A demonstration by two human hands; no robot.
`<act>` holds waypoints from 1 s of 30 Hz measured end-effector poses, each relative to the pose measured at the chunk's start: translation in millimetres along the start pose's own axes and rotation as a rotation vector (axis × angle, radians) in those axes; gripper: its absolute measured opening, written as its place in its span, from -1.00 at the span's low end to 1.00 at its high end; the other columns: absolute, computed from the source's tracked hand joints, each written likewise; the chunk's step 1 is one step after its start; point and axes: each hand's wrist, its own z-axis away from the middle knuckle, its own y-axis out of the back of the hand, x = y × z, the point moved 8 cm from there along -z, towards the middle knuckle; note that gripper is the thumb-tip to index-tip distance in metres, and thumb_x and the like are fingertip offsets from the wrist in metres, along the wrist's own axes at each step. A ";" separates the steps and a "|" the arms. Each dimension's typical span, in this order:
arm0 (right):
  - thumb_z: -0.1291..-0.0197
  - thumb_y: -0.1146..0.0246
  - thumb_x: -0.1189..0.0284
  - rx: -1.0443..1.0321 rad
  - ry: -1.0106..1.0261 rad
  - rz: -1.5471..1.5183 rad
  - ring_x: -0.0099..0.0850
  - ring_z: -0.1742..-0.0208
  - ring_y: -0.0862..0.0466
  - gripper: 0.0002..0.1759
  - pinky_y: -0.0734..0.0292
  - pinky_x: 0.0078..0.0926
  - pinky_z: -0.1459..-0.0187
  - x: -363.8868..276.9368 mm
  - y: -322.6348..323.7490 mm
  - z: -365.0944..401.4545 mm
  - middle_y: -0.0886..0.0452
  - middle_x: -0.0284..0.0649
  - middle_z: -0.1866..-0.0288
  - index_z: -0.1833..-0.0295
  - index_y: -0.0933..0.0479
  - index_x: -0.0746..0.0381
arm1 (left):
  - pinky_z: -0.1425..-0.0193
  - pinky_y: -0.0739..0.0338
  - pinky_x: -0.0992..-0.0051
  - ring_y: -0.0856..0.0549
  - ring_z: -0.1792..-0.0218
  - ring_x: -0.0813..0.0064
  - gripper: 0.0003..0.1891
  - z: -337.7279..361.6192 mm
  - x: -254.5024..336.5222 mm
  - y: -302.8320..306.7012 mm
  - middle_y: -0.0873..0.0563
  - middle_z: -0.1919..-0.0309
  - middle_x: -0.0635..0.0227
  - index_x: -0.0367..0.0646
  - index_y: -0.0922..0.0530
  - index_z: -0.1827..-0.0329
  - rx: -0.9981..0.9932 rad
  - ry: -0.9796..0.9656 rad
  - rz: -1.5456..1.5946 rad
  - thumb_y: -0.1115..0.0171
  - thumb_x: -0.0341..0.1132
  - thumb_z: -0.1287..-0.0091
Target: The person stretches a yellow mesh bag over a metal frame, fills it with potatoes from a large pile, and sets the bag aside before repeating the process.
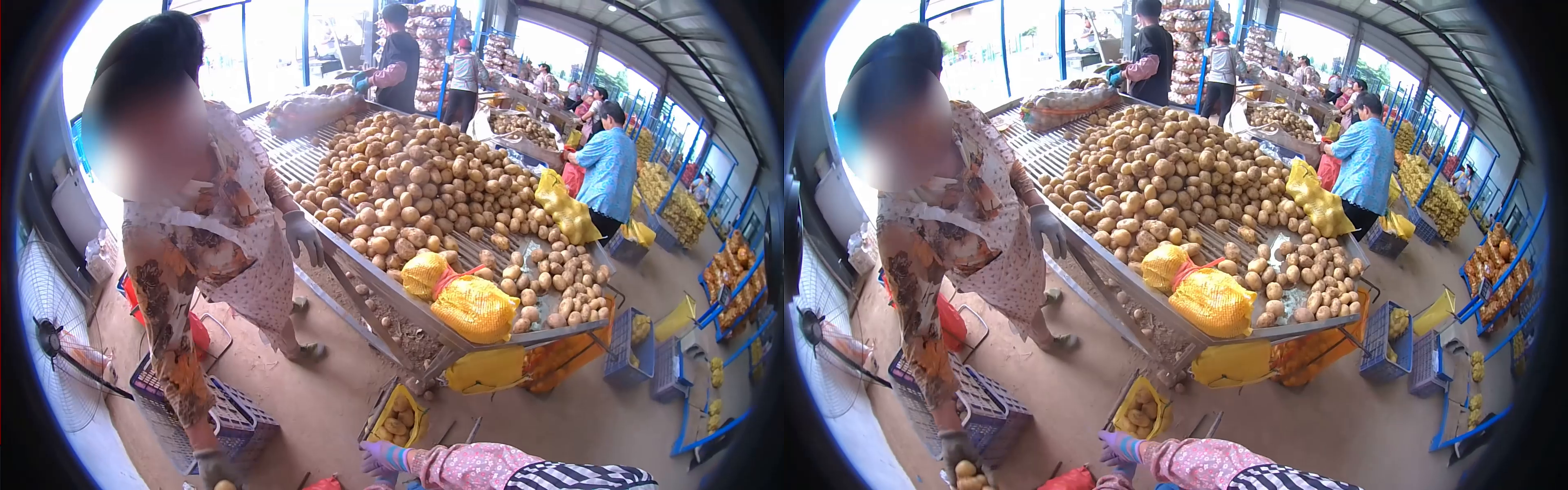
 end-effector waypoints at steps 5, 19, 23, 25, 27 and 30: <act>-0.39 -0.21 -0.21 -0.015 0.050 -0.049 -0.14 0.08 -0.82 -0.24 -0.77 -0.32 0.23 -8.1 14.1 -14.4 -0.75 0.08 0.02 -0.26 -0.43 0.30 | 0.16 -0.54 0.38 -0.71 0.26 0.35 -0.63 -1.9 -2.3 -1.5 -0.75 0.25 0.20 -0.26 -0.68 0.10 0.044 -0.001 0.067 -0.36 -0.07 -0.33; -0.48 -0.14 0.10 0.201 0.138 -0.139 -0.10 0.32 -0.84 -0.50 -0.79 -0.19 0.41 -13.7 6.2 -33.0 -0.77 0.04 0.25 0.04 -0.58 0.41 | 0.28 -0.46 0.39 -0.64 0.37 0.40 -0.68 12.3 -15.1 -12.1 -0.69 0.36 0.27 -0.20 -0.64 0.21 0.111 0.036 0.183 -0.34 -0.07 -0.36; -0.48 -0.10 0.05 0.162 0.138 -0.114 -0.08 0.27 -0.85 -0.43 -0.82 -0.16 0.34 -4.9 3.5 -41.3 -0.78 0.04 0.16 -0.08 -0.55 0.44 | 0.31 -0.44 0.40 -0.62 0.40 0.41 -0.69 20.7 -24.0 -15.3 -0.67 0.39 0.29 -0.18 -0.63 0.24 0.137 0.055 0.219 -0.34 -0.07 -0.37; -0.50 -0.10 0.02 0.146 0.133 -0.097 -0.05 0.22 -0.86 -0.40 -0.81 -0.14 0.35 1.1 1.8 -48.8 -0.78 0.04 0.15 -0.14 -0.53 0.43 | 0.33 -0.43 0.40 -0.61 0.42 0.42 -0.69 26.8 -28.1 -15.7 -0.66 0.41 0.30 -0.17 -0.62 0.25 0.153 0.065 0.239 -0.33 -0.07 -0.37; -0.51 -0.11 0.01 0.132 0.115 -0.053 -0.03 0.18 -0.85 -0.38 -0.82 -0.12 0.29 0.1 0.6 -46.4 -0.77 0.05 0.11 -0.20 -0.50 0.43 | 0.34 -0.41 0.40 -0.60 0.43 0.43 -0.69 30.9 -32.7 -15.9 -0.65 0.42 0.31 -0.17 -0.62 0.27 0.169 0.074 0.257 -0.33 -0.07 -0.38; -0.51 -0.12 0.03 0.088 0.044 -0.028 0.02 0.08 -0.83 -0.37 -0.81 -0.05 0.16 14.7 -2.3 -54.5 -0.74 0.07 0.01 -0.31 -0.42 0.41 | 0.37 -0.40 0.40 -0.58 0.46 0.44 -0.69 37.7 -37.8 -14.5 -0.64 0.45 0.32 -0.15 -0.61 0.29 0.196 0.084 0.285 -0.33 -0.07 -0.38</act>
